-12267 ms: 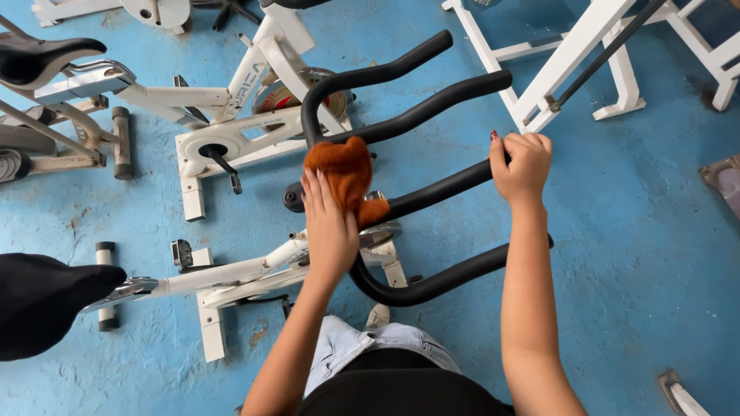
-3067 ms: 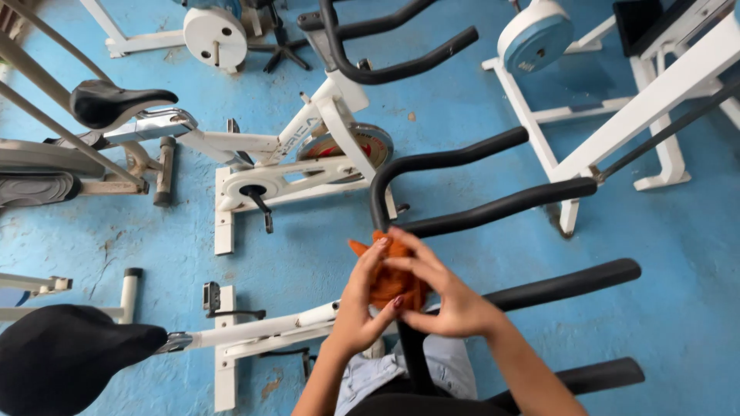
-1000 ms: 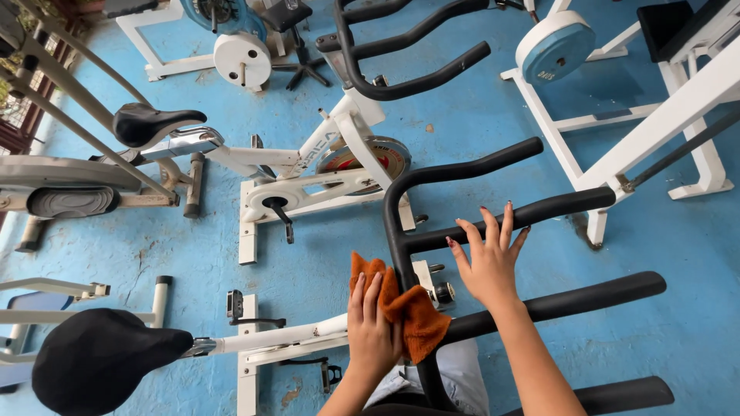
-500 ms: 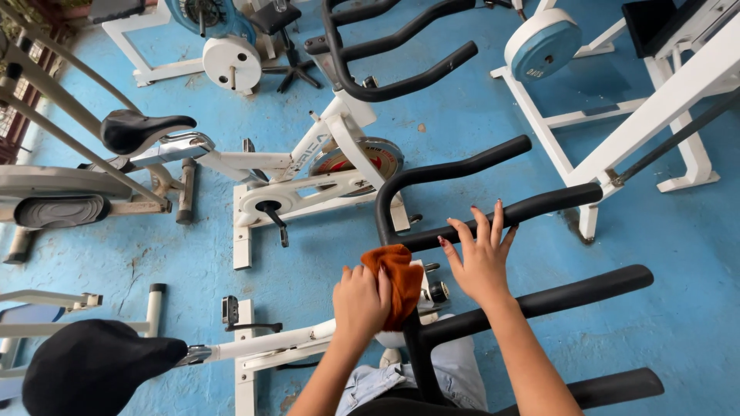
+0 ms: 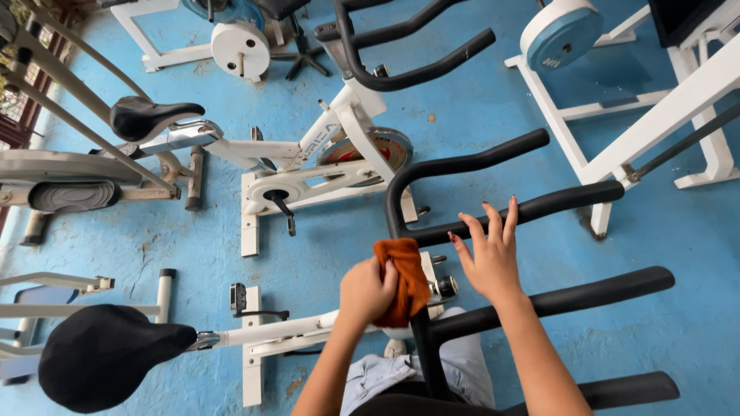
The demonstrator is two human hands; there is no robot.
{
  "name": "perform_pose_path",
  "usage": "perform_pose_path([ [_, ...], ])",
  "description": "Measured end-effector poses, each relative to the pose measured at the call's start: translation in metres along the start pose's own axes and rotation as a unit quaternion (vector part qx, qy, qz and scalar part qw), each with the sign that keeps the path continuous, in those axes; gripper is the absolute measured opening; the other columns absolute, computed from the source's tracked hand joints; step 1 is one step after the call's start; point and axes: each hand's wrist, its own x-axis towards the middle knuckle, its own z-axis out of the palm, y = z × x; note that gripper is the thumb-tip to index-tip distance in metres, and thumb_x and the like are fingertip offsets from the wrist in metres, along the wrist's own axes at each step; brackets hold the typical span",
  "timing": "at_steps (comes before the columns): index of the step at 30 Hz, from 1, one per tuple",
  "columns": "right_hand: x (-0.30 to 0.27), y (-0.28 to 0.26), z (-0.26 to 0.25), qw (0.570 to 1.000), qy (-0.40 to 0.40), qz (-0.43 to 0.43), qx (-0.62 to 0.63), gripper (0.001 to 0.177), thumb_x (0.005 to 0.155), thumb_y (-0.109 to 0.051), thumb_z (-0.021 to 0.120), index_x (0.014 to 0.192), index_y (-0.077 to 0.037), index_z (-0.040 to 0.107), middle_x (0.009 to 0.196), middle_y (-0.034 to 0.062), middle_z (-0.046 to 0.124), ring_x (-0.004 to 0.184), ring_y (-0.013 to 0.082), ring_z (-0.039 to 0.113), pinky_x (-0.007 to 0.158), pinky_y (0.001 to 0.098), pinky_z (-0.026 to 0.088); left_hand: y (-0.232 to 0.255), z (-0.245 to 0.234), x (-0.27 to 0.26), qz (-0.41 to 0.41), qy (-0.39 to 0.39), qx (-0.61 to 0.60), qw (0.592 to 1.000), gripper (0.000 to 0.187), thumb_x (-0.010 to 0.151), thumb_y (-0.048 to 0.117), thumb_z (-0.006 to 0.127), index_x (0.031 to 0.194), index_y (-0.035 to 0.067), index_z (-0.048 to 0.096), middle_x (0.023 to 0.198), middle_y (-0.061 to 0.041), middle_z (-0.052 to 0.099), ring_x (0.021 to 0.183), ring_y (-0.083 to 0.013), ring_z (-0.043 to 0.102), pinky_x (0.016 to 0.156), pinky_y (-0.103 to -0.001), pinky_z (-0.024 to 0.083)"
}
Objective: The person is seen cleaning gym equipment with a cloth.
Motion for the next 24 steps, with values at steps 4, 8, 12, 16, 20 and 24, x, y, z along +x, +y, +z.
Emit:
perform_pose_path([
  [4,-0.001,0.005,0.006,0.998,0.051,-0.028,-0.011,0.044,0.104,-0.046,0.058,0.132,-0.013,0.063,0.141,0.0208,0.048,0.154,0.0538,0.013,0.116,0.0629,0.033,-0.037,0.016,0.028,-0.085,-0.142,-0.186,0.969,0.051,0.099,0.045,0.052,0.071,0.006,0.070,0.063,-0.015,0.068,0.069,-0.0358,0.070,0.060,-0.043,0.052],
  [8,0.000,-0.005,-0.008,0.999,0.045,-0.025,-0.003,0.041,0.105,-0.044,0.058,0.130,-0.011,0.064,0.140,0.0204,0.048,0.154,0.0540,0.011,0.114,0.0615,0.037,-0.012,0.005,-0.005,-0.079,-0.077,-0.125,0.986,0.050,0.100,0.050,0.050,0.073,0.012,0.068,0.066,-0.015,0.067,0.077,-0.0436,0.069,0.060,-0.050,0.052],
  [12,0.001,-0.011,-0.015,0.999,0.031,-0.017,0.000,0.041,0.106,-0.043,0.058,0.132,-0.011,0.063,0.141,0.0214,0.048,0.153,0.0547,0.010,0.112,0.0628,0.038,0.032,-0.003,-0.048,0.099,0.159,0.146,0.971,0.030,0.095,0.024,0.059,0.105,-0.002,0.068,0.119,-0.023,0.067,0.121,-0.0428,0.061,0.095,-0.051,0.050],
  [16,0.002,-0.015,-0.019,1.000,0.021,-0.010,-0.002,0.042,0.106,-0.042,0.057,0.132,-0.010,0.063,0.141,0.0226,0.049,0.154,0.0550,0.010,0.110,0.0626,0.041,0.052,-0.014,-0.072,0.114,0.141,0.133,0.974,0.036,0.088,0.010,0.065,0.116,-0.012,0.064,0.147,-0.030,0.051,0.143,-0.0520,0.040,0.111,-0.064,0.032],
  [20,0.003,-0.015,-0.016,0.999,0.030,-0.003,-0.012,0.042,0.105,-0.044,0.058,0.130,-0.011,0.065,0.140,0.0213,0.050,0.153,0.0544,0.014,0.104,0.0586,0.049,0.023,0.008,-0.051,0.117,0.179,0.085,0.973,0.035,0.092,0.018,0.054,0.114,-0.007,0.064,0.125,-0.022,0.060,0.128,-0.0433,0.054,0.100,-0.049,0.044],
  [24,0.002,-0.016,-0.016,0.999,0.032,-0.001,-0.019,0.042,0.105,-0.045,0.059,0.130,-0.012,0.065,0.140,0.0210,0.051,0.153,0.0534,0.015,0.102,0.0563,0.051,0.004,0.005,-0.018,0.038,0.090,0.038,0.994,0.029,0.091,0.039,0.057,0.084,0.012,0.065,0.079,-0.006,0.062,0.078,-0.0314,0.065,0.064,-0.040,0.051],
])
